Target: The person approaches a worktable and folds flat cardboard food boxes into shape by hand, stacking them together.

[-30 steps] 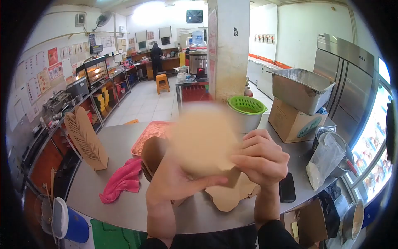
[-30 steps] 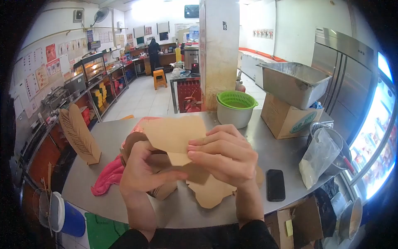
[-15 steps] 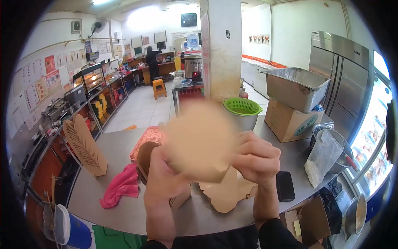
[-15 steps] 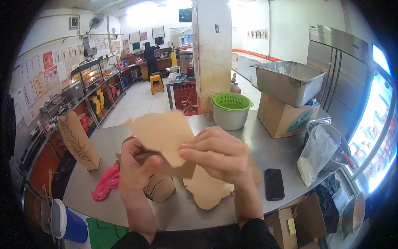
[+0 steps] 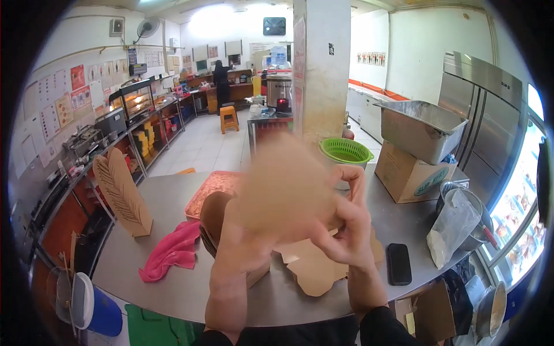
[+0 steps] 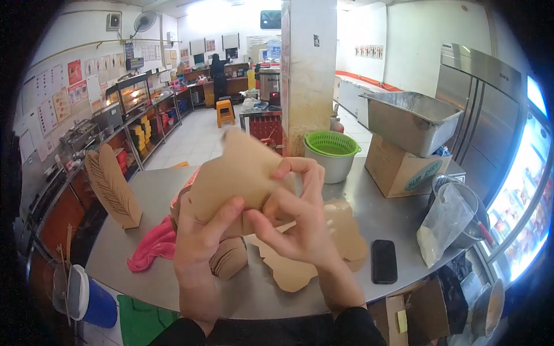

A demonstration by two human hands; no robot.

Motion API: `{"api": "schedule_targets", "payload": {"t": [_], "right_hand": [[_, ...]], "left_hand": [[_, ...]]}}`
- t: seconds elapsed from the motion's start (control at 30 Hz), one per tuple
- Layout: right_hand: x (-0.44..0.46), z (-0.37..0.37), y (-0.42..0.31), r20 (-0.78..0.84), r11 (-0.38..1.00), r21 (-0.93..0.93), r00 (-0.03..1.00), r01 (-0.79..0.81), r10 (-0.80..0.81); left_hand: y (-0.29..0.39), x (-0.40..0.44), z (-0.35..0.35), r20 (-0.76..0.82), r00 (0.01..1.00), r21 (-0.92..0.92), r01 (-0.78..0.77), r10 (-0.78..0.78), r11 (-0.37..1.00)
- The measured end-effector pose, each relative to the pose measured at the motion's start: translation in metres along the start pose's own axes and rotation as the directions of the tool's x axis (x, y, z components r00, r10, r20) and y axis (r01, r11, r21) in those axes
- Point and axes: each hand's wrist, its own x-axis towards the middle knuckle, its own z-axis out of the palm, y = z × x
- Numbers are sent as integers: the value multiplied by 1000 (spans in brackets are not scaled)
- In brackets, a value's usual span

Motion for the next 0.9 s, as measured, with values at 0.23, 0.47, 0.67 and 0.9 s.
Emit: {"api": "schedule_targets", "payload": {"t": [0.23,0.47,0.67,0.9], "right_hand": [[-7,9,1,-308,967,-232,935,104,-175],[-1,9,-9,-221,976,219,975,19,31],[10,-13,-2,225,948,-39,928,315,-299],[-1,-2,-17,37,898,-399,982,187,-188]], "left_hand": [[-10,2,27,-362,928,45,-75,87,996],[-6,5,13,-342,931,48,-117,126,992],[11,8,3,-355,919,-172,118,-173,978],[-4,-2,-2,-291,955,-121,14,-49,993]]}}
